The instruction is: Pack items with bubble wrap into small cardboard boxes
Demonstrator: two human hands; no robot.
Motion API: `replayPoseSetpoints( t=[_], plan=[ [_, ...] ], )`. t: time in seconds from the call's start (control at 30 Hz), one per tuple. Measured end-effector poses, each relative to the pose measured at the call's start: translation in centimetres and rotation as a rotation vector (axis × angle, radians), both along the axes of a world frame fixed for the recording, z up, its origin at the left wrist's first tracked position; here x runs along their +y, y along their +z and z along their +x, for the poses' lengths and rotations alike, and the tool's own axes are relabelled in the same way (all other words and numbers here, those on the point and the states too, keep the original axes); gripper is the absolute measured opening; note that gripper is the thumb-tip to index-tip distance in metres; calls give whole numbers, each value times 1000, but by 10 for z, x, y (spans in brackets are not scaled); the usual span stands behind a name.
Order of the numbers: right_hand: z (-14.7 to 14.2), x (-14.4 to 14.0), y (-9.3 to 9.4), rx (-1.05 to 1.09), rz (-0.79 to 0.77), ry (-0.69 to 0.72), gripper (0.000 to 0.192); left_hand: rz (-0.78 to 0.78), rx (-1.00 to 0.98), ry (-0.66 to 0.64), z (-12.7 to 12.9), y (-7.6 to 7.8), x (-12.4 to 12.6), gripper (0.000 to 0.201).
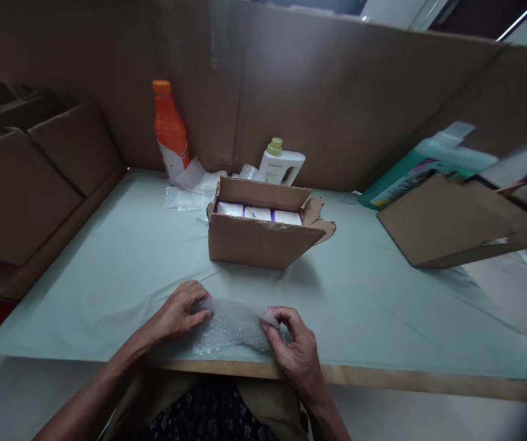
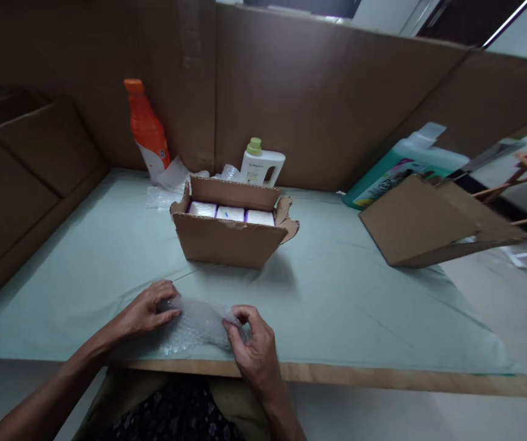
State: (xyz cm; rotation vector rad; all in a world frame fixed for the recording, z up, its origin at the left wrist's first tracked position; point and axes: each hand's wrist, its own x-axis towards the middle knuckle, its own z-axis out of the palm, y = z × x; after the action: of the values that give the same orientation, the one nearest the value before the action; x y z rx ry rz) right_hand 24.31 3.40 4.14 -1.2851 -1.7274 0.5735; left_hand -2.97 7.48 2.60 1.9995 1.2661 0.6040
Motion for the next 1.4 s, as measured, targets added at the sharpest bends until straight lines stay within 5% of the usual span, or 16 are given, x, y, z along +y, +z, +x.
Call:
replayPoseSetpoints(
  t=[0.17,0.27,0.37,0.5,0.6,0.73,0.87,1.03,1.2,1.33,1.4],
  plan=[
    [19,0,-5,-93,-88,20,44,-266,-197,171,-1,13,-23,25],
    [28,8,22,-78,-107,110,55,-272,-380,259,2,40,-22,28],
    [31,35,74,42,-47,147,56,-38,-443,281,9,95,4,24],
    [32,106,146,155,173,41,54,527,-299,318,22,173,74,18],
    [37,161,173,85,2,162,39,553,-18,225,34,199,130,15],
    [40,204,178,-336,-316,224,12,321,552,19,53,197,174,10],
    [29,222,173,-811,-288,141,17,319,880,0,72,188,186,22],
    [17,235,158,-1135,-291,194,21,180,945,-50,87,175,200,21],
    [17,237,150,-1193,-327,224,21,164,990,-110,90,171,205,22],
    [21,226,163,-1216,-286,232,23,279,1073,-92,76,183,188,28],
    [21,215,176,-1261,-226,120,28,379,996,-16,66,191,175,33]
  ],
)
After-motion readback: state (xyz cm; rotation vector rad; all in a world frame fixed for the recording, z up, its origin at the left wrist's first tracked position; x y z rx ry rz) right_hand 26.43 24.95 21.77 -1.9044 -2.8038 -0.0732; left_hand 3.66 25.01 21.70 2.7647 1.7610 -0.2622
